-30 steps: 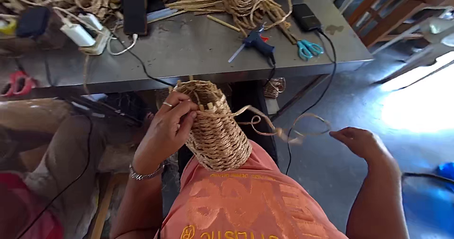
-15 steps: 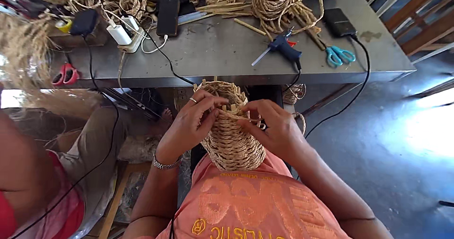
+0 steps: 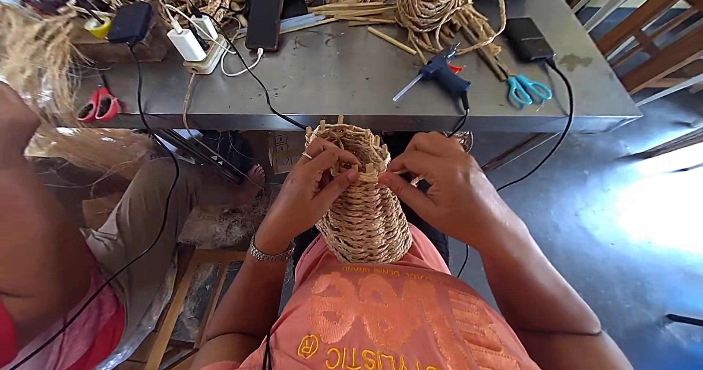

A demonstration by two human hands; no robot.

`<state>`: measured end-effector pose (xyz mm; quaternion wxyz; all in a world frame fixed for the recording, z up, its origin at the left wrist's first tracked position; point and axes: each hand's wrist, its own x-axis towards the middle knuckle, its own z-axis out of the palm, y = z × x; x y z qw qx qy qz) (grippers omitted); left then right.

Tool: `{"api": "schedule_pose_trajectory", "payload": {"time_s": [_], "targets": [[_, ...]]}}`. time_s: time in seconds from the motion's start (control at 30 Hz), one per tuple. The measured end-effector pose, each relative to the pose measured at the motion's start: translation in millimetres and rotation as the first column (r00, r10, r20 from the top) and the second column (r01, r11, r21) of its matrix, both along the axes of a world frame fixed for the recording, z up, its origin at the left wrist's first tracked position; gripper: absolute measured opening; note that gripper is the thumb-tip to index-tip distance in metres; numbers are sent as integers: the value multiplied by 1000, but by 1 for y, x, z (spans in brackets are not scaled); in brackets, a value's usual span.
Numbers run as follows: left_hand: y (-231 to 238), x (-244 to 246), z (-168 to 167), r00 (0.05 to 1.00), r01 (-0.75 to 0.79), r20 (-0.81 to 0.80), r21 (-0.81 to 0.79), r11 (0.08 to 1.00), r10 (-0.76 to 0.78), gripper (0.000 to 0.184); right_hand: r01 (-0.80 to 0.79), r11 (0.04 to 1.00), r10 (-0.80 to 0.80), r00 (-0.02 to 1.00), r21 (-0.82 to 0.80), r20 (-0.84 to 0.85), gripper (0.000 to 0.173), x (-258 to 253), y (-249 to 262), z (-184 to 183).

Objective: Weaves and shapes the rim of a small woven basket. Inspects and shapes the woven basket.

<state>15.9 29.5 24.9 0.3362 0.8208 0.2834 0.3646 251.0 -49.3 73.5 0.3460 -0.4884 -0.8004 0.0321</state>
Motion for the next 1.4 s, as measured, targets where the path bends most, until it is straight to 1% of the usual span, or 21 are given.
{"api": "schedule_pose_trajectory", "payload": {"time_s": [0.17, 0.3, 0.37, 0.43, 0.53, 0.63, 0.73, 0.87, 1.03, 1.13, 1.2, 1.27, 1.33, 1.4], "targets": [[-4, 0, -6, 999, -45, -1, 47, 998, 45, 20, -16, 999, 9, 989, 43, 144, 21, -7, 12, 11], [-8, 3, -9, 996, -92, 19, 125, 988, 90, 20, -33, 992, 11, 983, 121, 183, 19, -15, 28, 17], [-9, 4, -9, 996, -94, 18, 141, 986, 93, 20, -44, 993, 20, 978, 110, 207, 18, -16, 35, 18], [-10, 2, -9, 995, -99, 12, 124, 987, 98, 21, -57, 996, 39, 972, 75, 231, 17, -13, 35, 15], [-11, -2, -10, 996, -87, 26, 72, 994, 85, 19, -71, 996, 56, 975, 60, 217, 20, -9, 20, 11], [-14, -1, -10, 997, -52, 58, 46, 998, 49, 17, -36, 985, 2, 980, 166, 197, 20, -16, 4, 8], [-12, 1, -12, 996, -54, 71, 59, 997, 50, 17, -8, 975, -35, 981, 220, 190, 22, -17, 6, 5], [-10, 1, -13, 996, -58, 69, 54, 997, 54, 17, 1, 984, -28, 989, 181, 146, 24, -19, 12, 5], [-12, -1, -15, 994, -54, 100, 38, 998, 50, 18, 11, 999, -15, 995, 37, 102, 24, -21, 9, -5], [-13, 2, -19, 989, -54, 142, 34, 998, 48, 21, 21, 1000, -23, 996, 20, 92, 25, -22, 4, -13], [-17, 6, -21, 985, -78, 157, 67, 995, 66, 19, 36, 999, -39, 997, 37, 73, 25, -21, 0, -17], [-22, 9, -24, 978, -120, 188, 138, 983, 93, 20, 47, 997, -51, 996, 59, 67, 26, -20, -4, -20], [-26, 13, -30, 969, -180, 212, 234, 956, 130, 23, 53, 995, -60, 995, 85, 79, 26, -20, -7, -22], [-29, 15, -38, 966, -225, 195, 300, 927, 171, 27, 56, 992, -67, 993, 110, 97, 26, -21, -8, -23]]}}
